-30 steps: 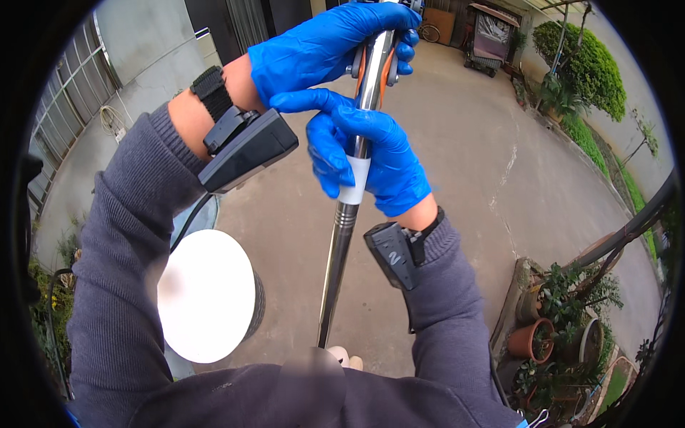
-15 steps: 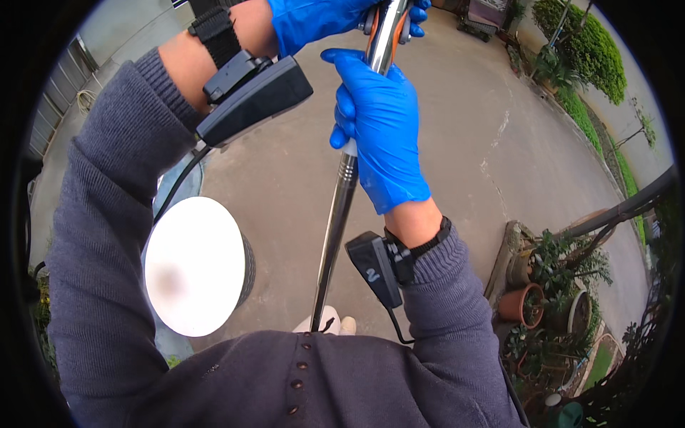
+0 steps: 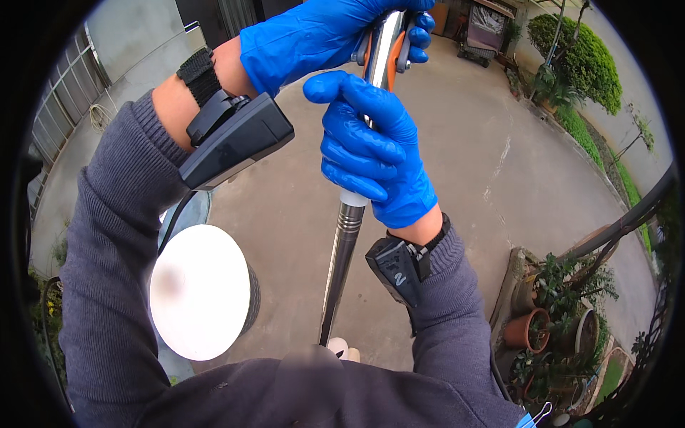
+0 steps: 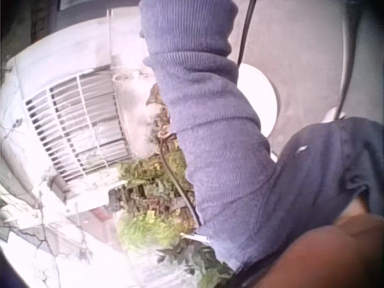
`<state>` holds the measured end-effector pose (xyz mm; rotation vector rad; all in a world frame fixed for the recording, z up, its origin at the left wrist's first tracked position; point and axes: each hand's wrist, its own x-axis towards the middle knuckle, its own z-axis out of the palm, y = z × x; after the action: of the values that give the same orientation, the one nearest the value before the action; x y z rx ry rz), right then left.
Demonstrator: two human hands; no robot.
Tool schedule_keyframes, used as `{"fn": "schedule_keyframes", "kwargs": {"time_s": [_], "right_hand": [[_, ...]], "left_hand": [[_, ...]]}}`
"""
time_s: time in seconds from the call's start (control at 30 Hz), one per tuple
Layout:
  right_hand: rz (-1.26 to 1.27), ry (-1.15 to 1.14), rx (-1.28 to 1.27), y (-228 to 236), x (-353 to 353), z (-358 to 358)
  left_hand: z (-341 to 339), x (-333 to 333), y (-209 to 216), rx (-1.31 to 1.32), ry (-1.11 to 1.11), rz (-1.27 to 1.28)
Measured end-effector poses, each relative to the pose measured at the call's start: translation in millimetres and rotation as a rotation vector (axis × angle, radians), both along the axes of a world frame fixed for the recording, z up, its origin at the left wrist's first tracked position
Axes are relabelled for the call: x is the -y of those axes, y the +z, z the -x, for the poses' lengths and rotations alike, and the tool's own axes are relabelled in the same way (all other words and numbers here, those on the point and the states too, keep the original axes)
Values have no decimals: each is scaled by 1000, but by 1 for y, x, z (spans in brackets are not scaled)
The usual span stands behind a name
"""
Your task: The person assembles a mop by connecting the handle to the mop head, then removes blue gloves and places them on a nearby shelf. The person is wearing white shoes and a dark cardigan.
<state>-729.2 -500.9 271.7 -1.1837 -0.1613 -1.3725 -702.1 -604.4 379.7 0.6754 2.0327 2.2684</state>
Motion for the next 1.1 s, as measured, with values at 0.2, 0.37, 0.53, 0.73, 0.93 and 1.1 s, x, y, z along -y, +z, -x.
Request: {"fn": "schedule_keyframes", "kwargs": {"time_s": [0.2, 0.37, 0.53, 0.73, 0.93, 1.1], "right_hand": [[-344, -764, 44, -9, -27, -25], [-442, -1266, -84, -6, -29, -38], [-504, -1496, -123, -4, -24, -45], [-226, -702, -186, 12, -17, -3], [82, -90, -120, 9, 0, 5], [-255, -843, -155, 5, -18, -26]], "left_hand": [[8, -6, -21, 124, 66, -82], [16, -10, -20, 40, 107, -49], [10, -12, -18, -3, 144, -14], [-4, -5, 11, -186, 21, 134], [-8, 1, 10, -151, -2, 117], [-6, 7, 1, -22, -80, -6]]}}
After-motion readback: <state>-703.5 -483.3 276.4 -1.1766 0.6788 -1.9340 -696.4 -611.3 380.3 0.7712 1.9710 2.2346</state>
